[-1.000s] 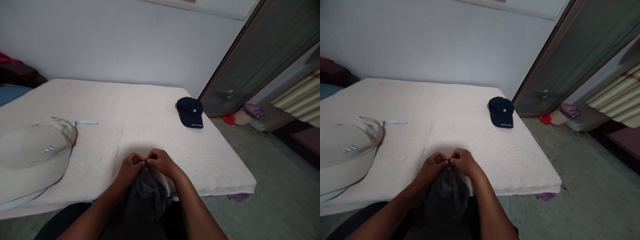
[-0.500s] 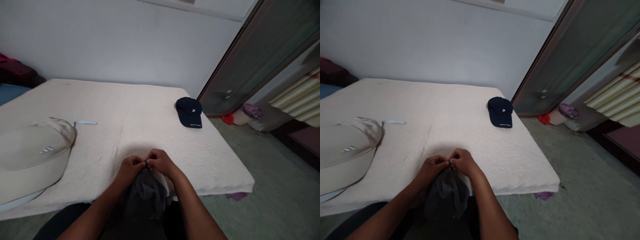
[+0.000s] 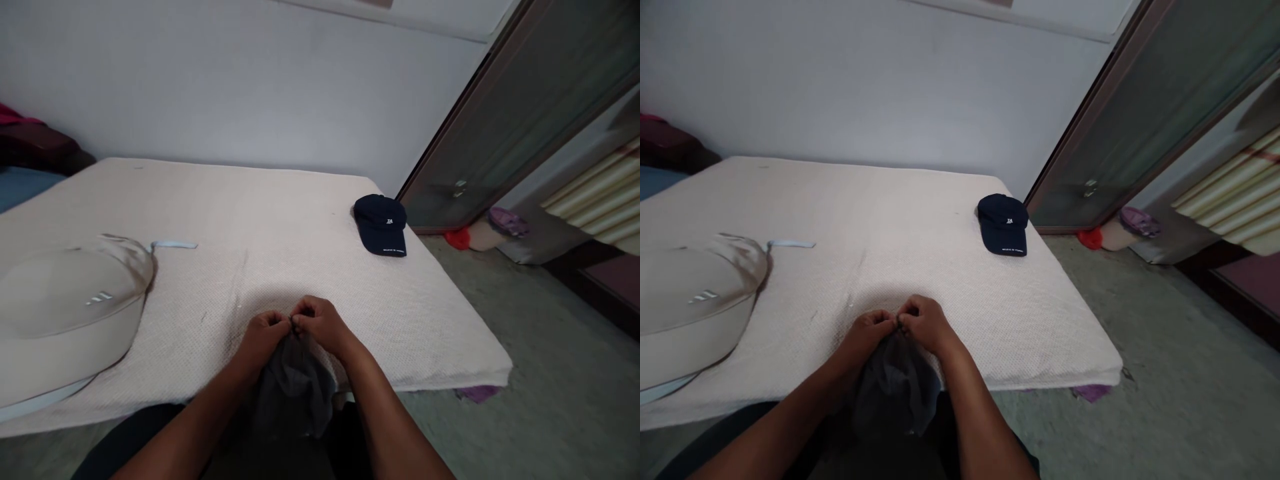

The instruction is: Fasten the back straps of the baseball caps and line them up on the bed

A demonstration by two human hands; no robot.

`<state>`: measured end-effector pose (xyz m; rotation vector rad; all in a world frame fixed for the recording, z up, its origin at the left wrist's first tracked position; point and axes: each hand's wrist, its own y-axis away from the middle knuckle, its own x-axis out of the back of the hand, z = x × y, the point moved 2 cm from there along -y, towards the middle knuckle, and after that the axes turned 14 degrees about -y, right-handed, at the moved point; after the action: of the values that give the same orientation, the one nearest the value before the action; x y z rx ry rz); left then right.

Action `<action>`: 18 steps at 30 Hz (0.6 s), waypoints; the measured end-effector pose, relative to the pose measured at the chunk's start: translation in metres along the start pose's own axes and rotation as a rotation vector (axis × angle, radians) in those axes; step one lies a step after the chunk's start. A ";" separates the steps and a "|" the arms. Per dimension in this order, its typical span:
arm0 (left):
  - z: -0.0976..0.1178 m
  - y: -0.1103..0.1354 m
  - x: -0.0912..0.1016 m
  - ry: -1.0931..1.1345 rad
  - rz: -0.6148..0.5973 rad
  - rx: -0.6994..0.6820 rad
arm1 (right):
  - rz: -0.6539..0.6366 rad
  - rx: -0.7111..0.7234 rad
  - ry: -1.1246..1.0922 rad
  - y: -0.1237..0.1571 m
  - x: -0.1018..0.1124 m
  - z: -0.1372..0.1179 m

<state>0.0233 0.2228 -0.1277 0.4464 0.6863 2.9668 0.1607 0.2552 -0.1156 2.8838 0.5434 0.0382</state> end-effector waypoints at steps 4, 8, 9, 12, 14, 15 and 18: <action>0.002 0.001 0.000 0.039 -0.026 0.015 | -0.080 0.076 0.099 0.006 0.002 -0.010; 0.003 0.003 0.000 0.071 -0.060 0.019 | -0.152 0.077 0.202 0.012 0.003 -0.015; 0.003 0.003 0.001 0.077 -0.067 0.017 | -0.151 0.086 0.219 0.013 0.003 -0.016; 0.003 0.003 0.001 0.102 -0.080 0.015 | -0.158 0.091 0.231 0.015 0.002 -0.018; 0.003 0.003 0.001 0.114 -0.098 0.021 | -0.166 0.076 0.220 0.015 0.002 -0.018; 0.004 0.004 0.001 0.116 -0.108 0.024 | -0.166 0.068 0.211 0.015 0.002 -0.017; 0.006 0.006 0.001 0.110 -0.133 0.028 | -0.163 0.053 0.175 0.016 0.004 -0.015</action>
<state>0.0238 0.2203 -0.1194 0.2307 0.7374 2.8764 0.1689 0.2455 -0.0974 2.8931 0.8210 0.2567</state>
